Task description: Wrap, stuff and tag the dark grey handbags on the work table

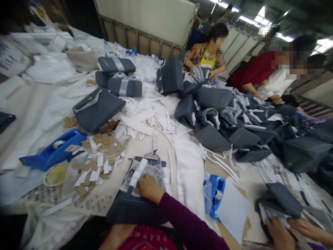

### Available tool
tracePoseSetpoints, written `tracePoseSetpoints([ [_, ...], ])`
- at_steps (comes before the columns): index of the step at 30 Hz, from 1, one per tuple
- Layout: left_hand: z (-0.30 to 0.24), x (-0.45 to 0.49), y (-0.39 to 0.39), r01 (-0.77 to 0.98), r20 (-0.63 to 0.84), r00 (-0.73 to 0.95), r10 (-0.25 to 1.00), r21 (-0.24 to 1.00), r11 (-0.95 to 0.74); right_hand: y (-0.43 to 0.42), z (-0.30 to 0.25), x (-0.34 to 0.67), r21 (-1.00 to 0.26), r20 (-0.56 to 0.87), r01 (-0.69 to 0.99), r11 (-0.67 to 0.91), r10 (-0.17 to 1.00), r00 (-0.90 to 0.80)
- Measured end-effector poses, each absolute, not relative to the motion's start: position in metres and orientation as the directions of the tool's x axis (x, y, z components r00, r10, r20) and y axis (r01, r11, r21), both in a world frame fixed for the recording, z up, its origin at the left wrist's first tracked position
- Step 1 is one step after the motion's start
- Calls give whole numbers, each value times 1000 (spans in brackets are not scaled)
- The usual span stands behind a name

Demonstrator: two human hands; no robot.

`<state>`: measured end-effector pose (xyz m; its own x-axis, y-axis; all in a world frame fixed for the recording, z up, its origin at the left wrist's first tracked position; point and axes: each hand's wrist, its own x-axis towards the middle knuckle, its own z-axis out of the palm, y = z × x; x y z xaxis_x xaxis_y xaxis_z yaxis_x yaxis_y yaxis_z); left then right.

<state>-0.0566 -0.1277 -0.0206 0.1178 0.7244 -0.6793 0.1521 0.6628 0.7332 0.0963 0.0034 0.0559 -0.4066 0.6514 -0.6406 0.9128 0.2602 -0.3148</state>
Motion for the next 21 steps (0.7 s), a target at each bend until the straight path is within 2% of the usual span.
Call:
tracePoseSetpoints([
  [3, -22, -78, -151, 25, -811, 264, 522, 547, 837, -5, 57, 91, -311, -638, 942, 126, 707, -305],
  [5, -20, -95, -163, -64, -867, 284, 409, 409, 910, -11, 55, 86, -321, -603, 943, 90, 748, -277],
  [6, -18, -102, -165, -108, -884, 255, 393, 378, 920, -14, 54, 84, -327, -585, 941, 81, 765, -269],
  [10, -11, -106, -154, -207, -906, 90, 414, 389, 898, -25, 52, 88, -400, -554, 916, 9, 794, -250],
  [12, -8, -103, -144, -189, -921, 66, 384, 366, 911, -36, 58, 102, -543, -483, 839, -11, 822, -302],
  [14, -7, -101, -138, -143, -932, 45, 361, 352, 925, -56, 67, 125, -706, -328, 708, -18, 894, -304],
  [17, -3, -105, -136, -54, -911, -41, 411, 413, 909, -101, 73, 162, -792, -168, 600, -109, 985, -42],
  [19, 0, -108, -136, 15, -871, -94, 482, 483, 875, -135, 68, 178, -786, -195, 568, -244, 970, 146],
  [21, 4, -110, -134, 113, -835, -121, 537, 526, 843, -162, 56, 183, -775, -312, 501, -386, 922, 228],
])
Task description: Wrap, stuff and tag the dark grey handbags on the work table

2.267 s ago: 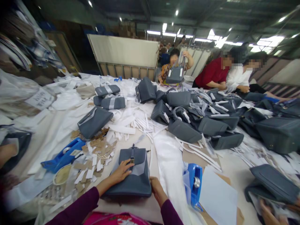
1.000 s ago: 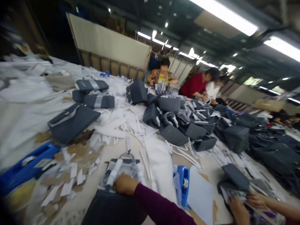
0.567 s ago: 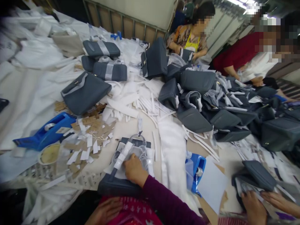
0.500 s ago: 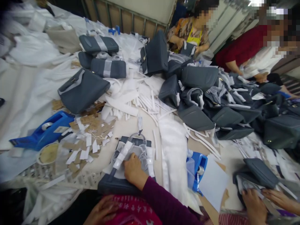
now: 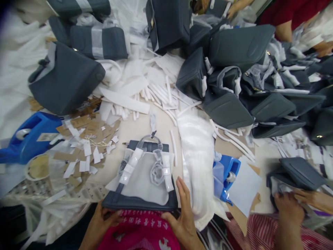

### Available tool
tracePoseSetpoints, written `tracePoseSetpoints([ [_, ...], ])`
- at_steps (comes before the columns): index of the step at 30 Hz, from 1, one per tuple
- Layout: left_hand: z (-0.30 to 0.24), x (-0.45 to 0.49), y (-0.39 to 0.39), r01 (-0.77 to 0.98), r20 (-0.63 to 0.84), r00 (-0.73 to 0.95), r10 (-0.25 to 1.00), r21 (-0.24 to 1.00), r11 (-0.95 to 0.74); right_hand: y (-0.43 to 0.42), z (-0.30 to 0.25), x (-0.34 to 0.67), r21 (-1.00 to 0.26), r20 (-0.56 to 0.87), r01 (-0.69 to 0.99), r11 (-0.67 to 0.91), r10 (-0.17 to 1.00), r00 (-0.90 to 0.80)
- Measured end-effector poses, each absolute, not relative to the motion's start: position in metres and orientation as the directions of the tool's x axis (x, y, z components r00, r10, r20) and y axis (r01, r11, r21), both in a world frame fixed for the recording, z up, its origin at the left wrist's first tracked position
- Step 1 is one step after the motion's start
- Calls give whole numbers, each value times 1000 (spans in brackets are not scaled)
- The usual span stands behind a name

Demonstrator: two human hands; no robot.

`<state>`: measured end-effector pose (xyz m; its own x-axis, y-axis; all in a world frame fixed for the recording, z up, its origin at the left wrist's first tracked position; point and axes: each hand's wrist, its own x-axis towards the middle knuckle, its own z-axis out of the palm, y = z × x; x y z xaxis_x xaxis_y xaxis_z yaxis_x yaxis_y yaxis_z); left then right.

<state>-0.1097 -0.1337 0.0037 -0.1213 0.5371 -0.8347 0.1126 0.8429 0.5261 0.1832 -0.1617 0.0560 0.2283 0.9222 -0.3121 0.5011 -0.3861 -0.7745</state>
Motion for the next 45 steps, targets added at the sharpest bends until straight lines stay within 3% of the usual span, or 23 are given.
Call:
tracePoseSetpoints([
  [4, 6, -113, -120, 265, -813, -103, 573, 533, 803, -177, 32, 173, -770, -480, 349, -535, 845, 235],
  [7, 2, -117, -102, 339, -800, -50, 598, 550, 764, -162, 24, 171, -806, -456, 312, -503, 864, 214],
  [9, -1, -121, -89, 476, -774, -9, 633, 554, 684, -150, 21, 176, -821, -428, 326, -468, 883, 190],
  [12, 3, -127, -72, 740, -588, 44, 807, 562, 369, -137, 22, 185, -829, -406, 348, -438, 899, 166],
  [15, 21, -126, -58, 827, -162, 171, 972, 559, -53, -135, 23, 188, -830, -354, 401, -389, 921, 161],
  [18, 48, -109, -41, 714, 143, 425, 894, 554, -428, -137, 21, 183, -811, -232, 499, -306, 951, 207],
  [21, 67, -76, -24, 472, 241, 706, 666, 541, -697, -143, 13, 175, -793, -60, 570, -216, 958, 281],
  [24, 69, -35, -15, 311, 200, 864, 463, 511, -801, -151, 3, 168, -790, 67, 592, -163, 936, 347],
  [27, 60, -4, -13, 270, 108, 923, 370, 505, -820, -156, -6, 158, -810, 142, 572, -128, 904, 403],
  [34, 58, 21, -27, 323, 106, 907, 408, 449, -833, -157, -27, 138, -899, 326, 435, 57, 750, 576],
  [45, 47, 43, -13, 410, -84, 895, 439, 545, -732, -154, -49, 139, -955, 294, 160, 250, 721, 628],
])
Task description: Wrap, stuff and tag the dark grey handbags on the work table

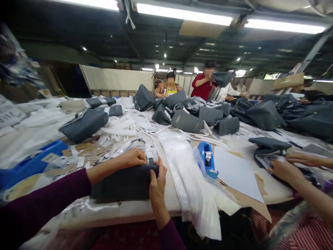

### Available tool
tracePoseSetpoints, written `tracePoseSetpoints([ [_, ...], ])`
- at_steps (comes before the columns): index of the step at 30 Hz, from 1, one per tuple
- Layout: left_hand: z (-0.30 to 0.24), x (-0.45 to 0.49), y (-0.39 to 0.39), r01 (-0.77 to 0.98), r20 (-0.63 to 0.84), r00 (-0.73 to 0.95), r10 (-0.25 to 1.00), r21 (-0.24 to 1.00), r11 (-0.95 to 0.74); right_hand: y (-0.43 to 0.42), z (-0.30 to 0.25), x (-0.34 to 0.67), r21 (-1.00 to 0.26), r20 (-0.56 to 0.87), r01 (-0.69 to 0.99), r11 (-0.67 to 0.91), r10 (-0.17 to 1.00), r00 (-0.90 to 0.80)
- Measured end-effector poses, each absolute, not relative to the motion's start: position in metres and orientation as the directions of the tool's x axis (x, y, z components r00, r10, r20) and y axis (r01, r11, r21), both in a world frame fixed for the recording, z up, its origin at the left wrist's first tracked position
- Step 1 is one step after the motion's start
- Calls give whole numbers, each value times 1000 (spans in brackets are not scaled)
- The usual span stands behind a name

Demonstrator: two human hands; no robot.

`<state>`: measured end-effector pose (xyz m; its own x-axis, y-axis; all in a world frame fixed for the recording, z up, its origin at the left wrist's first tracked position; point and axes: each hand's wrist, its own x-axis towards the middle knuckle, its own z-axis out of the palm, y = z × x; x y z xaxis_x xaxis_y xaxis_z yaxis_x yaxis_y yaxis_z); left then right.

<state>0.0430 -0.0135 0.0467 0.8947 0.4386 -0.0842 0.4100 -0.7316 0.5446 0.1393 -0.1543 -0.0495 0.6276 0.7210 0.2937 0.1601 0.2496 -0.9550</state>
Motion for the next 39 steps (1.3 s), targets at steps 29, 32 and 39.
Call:
tracePoseSetpoints([
  [29, 48, 87, -13, 804, -376, 594, 712, 234, -547, -150, -41, 150, -931, 47, -270, 247, 813, 581],
  [32, 47, 88, -13, 813, -358, 580, 732, 189, -551, -150, -39, 154, -893, 20, -372, 252, 850, 527],
  [39, 34, 69, -4, 688, -321, 708, 629, 516, -510, -138, -35, 179, -868, -118, -480, 126, 887, 447],
])
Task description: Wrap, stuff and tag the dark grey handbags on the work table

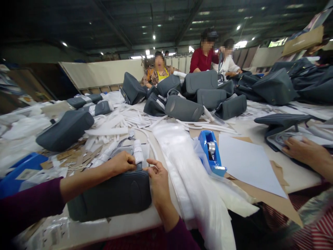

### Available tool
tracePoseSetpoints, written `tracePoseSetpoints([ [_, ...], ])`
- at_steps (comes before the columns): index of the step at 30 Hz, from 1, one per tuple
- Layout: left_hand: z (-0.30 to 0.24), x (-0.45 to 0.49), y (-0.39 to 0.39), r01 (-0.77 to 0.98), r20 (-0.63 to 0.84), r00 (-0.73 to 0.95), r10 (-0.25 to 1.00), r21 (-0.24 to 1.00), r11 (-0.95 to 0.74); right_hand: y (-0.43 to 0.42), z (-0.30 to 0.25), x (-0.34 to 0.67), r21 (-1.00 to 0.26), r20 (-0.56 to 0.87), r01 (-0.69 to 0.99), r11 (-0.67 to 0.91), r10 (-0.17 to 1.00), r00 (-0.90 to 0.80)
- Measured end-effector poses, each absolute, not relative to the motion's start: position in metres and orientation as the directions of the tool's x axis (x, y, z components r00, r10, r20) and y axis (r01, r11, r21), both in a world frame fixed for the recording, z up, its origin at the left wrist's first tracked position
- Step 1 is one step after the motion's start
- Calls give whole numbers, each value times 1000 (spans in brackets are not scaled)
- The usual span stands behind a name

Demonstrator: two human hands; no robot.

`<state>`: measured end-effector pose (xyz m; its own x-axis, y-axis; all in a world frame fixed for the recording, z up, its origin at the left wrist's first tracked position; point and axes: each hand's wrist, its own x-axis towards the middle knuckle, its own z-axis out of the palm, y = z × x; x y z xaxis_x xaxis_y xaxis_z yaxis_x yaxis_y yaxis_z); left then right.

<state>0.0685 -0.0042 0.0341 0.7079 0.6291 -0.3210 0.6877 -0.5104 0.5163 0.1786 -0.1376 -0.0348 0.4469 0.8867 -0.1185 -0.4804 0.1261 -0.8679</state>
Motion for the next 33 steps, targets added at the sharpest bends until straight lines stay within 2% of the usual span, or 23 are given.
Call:
tracePoseSetpoints([
  [4, 34, 66, -4, 648, -292, 741, 604, 544, -533, -121, -25, 199, -924, -145, -383, 6, 920, 365],
  [8, 39, 67, -7, 634, -264, 750, 606, 548, -546, -105, -18, 212, -954, -180, -265, -139, 974, 137],
  [11, 41, 64, -12, 624, -219, 757, 615, 519, -584, -100, -18, 209, -969, -155, -210, -131, 983, 102],
  [13, 42, 59, -19, 605, -118, 761, 638, 486, -631, -101, -20, 202, -967, -120, -243, -80, 981, 151],
  [15, 41, 50, -29, 550, 64, 765, 641, 453, -701, -104, -23, 194, -953, -103, -301, -41, 976, 193],
  [17, 39, 40, -39, 472, 230, 776, 587, 405, -783, -107, -27, 188, -939, -93, -343, -13, 971, 221],
  [19, 37, 31, -47, 411, 290, 813, 505, 330, -850, -109, -31, 184, -933, -80, -361, 10, 969, 235],
  [21, 33, 24, -51, 394, 268, 849, 455, 254, -884, -109, -35, 183, -933, -75, -360, 11, 972, 224],
  [23, 30, 21, -52, 417, 232, 856, 461, 216, -883, -109, -38, 184, -943, -79, -331, -7, 976, 204],
  [29, 26, 24, -46, 430, 211, 854, 476, 228, -874, -113, -47, 191, -994, -54, -110, -24, 960, 275],
  [33, 23, 24, -46, 416, 193, 864, 464, 243, -876, -118, -48, 190, -998, -30, -61, -12, 954, 297],
])
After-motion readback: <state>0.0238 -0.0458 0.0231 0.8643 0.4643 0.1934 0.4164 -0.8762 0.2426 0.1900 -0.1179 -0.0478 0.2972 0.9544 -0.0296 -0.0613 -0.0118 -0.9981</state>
